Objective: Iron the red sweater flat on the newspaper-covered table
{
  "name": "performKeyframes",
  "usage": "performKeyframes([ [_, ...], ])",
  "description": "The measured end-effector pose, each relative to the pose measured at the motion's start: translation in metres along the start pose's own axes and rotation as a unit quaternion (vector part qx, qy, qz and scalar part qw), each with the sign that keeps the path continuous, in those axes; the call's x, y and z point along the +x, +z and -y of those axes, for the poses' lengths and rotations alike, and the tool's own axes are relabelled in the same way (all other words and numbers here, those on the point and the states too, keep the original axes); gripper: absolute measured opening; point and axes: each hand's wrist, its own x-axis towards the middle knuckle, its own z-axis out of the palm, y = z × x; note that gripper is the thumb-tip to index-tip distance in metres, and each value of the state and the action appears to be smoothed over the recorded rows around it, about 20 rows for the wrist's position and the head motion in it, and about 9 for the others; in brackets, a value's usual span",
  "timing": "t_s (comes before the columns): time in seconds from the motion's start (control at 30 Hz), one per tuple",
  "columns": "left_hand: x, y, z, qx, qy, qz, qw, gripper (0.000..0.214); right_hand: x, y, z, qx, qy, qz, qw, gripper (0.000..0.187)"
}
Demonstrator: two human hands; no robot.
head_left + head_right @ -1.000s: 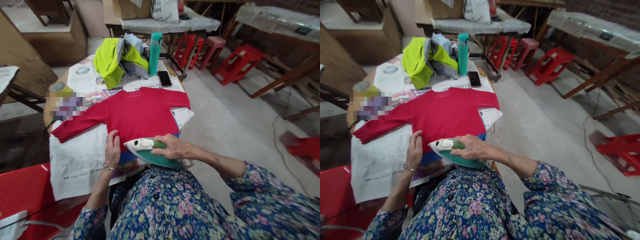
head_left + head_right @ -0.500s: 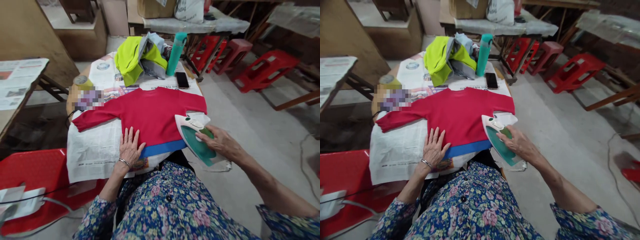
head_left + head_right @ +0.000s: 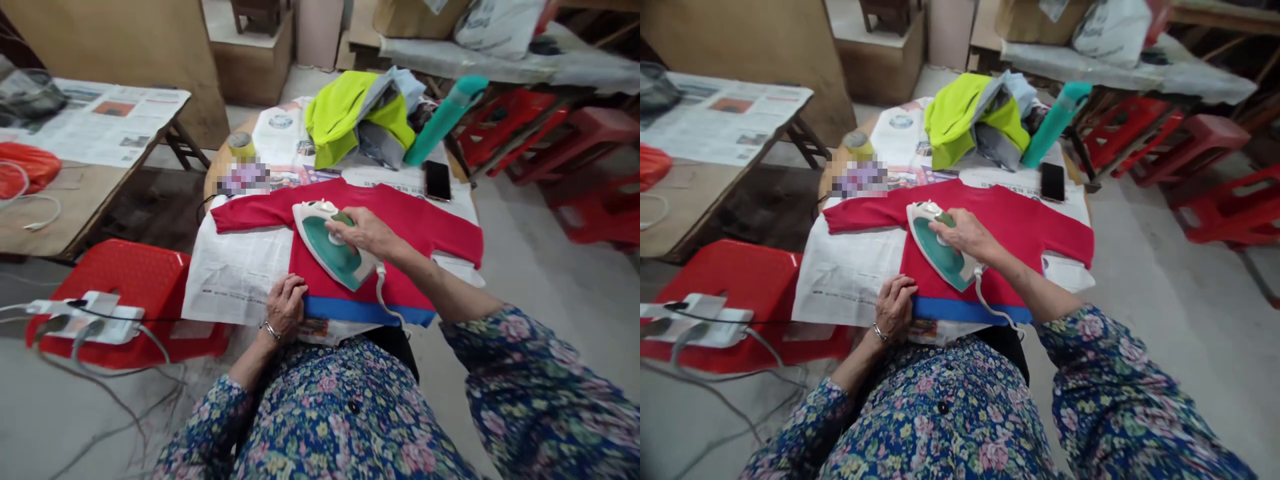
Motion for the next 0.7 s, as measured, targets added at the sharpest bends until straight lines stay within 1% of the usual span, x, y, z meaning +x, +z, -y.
performKeyframes([
  [0.07,-0.006,0.005,-0.005,-0.011,0.004,-0.034,0.999,0.033,0.026,0.002,0.013,-0.013,-0.015,-0.002,1.0,0.034],
  [0.13,-0.009,0.009,-0.009,-0.014,0.01,-0.06,0.998,0.031,0.046,0.003,0.025,-0.024,-0.023,0.008,0.999,0.035],
  [0.17,-0.009,0.011,-0.01,-0.013,0.014,-0.064,0.998,0.03,0.054,0.005,0.031,-0.025,-0.027,0.017,0.999,0.034],
  [0.23,-0.009,0.013,-0.011,-0.012,0.011,-0.053,0.998,0.03,0.064,0.008,0.041,-0.022,-0.04,0.038,0.998,0.032],
  [0.37,-0.011,0.014,-0.011,-0.008,-0.008,-0.021,1.0,0.03,0.072,0.016,0.056,-0.027,-0.068,0.089,0.993,0.031],
  [0.57,-0.014,0.016,-0.01,-0.008,-0.007,-0.025,1.0,0.032,0.071,0.027,0.067,-0.021,-0.122,0.167,0.978,0.038],
  [0.63,-0.013,0.017,-0.011,-0.006,-0.007,-0.027,1.0,0.032,0.073,0.03,0.069,-0.016,-0.118,0.165,0.979,0.039],
  [0.7,-0.013,0.017,-0.011,0.0,-0.006,-0.036,0.999,0.031,0.077,0.033,0.07,-0.012,-0.102,0.14,0.985,0.041],
])
